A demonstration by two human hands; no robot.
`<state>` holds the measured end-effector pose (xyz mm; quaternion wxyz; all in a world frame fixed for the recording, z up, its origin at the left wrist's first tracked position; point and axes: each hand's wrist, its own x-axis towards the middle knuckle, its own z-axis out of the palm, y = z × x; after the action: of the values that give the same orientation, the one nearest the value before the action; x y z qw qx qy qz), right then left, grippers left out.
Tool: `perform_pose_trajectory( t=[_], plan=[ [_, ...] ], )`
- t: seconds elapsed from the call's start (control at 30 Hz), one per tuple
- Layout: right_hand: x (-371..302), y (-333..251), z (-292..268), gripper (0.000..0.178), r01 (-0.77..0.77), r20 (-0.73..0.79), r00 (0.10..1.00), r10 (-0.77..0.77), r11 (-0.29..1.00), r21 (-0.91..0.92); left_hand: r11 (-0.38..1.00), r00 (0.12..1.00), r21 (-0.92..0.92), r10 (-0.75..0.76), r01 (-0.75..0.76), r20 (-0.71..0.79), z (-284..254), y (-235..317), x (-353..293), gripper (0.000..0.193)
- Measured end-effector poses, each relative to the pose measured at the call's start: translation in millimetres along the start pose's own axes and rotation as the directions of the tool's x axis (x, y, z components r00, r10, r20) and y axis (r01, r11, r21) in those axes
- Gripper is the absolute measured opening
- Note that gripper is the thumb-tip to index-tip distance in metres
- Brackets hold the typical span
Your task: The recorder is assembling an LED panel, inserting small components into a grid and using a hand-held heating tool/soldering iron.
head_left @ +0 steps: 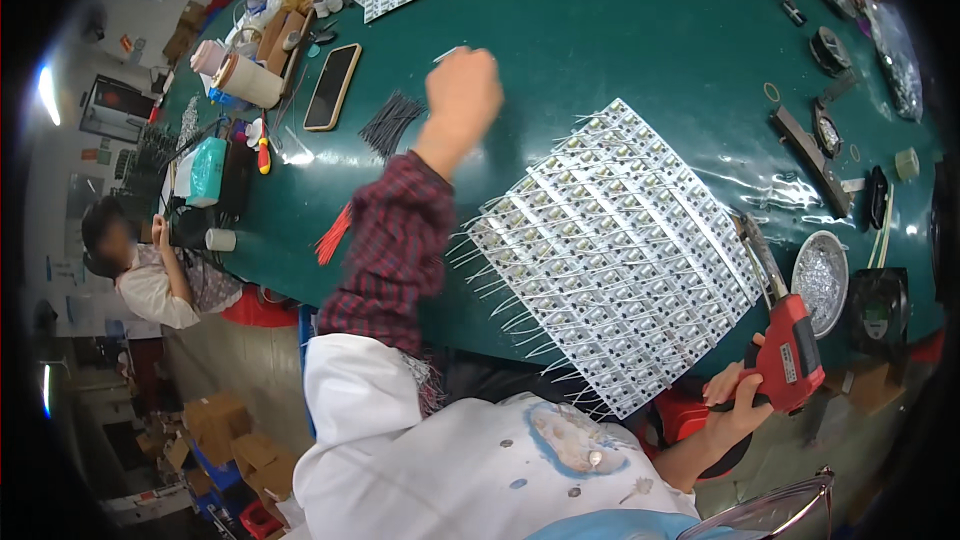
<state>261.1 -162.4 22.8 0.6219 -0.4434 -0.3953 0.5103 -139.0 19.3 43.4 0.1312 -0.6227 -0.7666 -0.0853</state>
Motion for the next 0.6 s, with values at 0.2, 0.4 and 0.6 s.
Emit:
perform_pose_trajectory(
  t=[0.2, 0.4, 0.6],
  plan=[
    [-7, -4, -1, 0.049, 0.035, -0.011, 0.999, -0.035, 0.999, -0.042, 0.967, 0.984, 0.178, 0.177, -0.180, 0.035, 40, -59, 3, 0.012],
    [-11, -5, -9, 0.047, 0.066, -0.054, 0.996, -0.069, 0.996, -0.068, 0.940, 0.960, 0.203, 0.279, -0.274, 0.002, 39, -65, 5, 0.009],
    [-15, -8, -17, 0.046, 0.054, -0.037, 0.998, -0.056, 0.998, -0.042, 0.993, 0.992, -0.103, 0.037, -0.050, -0.118, 9, -43, -4, 0.014]
  ],
)
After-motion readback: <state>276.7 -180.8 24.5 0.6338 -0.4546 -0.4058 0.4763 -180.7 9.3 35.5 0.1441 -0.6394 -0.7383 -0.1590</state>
